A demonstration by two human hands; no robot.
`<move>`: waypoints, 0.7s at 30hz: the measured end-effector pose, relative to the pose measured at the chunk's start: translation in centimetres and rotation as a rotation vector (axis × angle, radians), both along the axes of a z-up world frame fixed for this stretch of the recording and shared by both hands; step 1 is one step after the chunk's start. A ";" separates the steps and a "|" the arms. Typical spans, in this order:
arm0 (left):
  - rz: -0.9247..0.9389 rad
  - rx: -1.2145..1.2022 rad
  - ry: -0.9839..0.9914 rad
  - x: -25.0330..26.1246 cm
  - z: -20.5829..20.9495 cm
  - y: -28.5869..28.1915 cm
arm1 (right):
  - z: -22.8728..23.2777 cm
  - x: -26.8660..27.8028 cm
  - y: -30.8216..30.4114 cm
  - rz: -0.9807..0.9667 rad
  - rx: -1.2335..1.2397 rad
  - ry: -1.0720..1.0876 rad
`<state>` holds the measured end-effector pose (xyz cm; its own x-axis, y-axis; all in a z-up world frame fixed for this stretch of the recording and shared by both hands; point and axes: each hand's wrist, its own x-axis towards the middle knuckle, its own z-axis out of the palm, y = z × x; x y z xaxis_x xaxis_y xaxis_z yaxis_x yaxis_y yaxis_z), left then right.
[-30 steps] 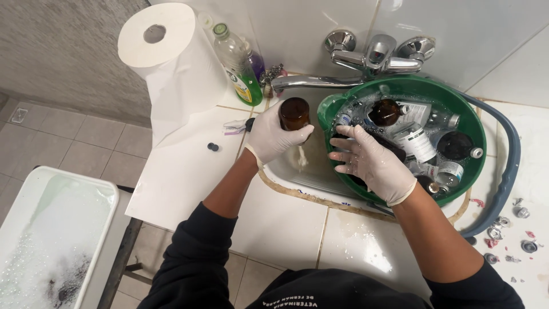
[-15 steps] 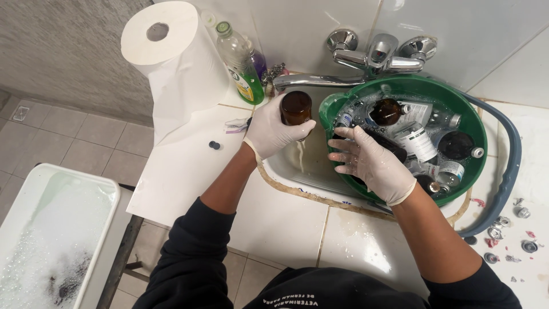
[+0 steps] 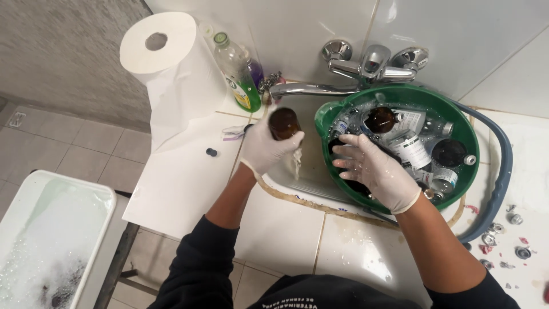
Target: Washing and rinsing glass bottles and vials in a sink.
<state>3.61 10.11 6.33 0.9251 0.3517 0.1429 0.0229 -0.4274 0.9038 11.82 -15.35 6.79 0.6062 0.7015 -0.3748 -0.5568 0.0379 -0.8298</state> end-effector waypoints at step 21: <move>0.039 0.027 0.003 -0.7 0.1 -1.3 | 2.7 -0.5 -1.6 -0.024 0.027 -0.111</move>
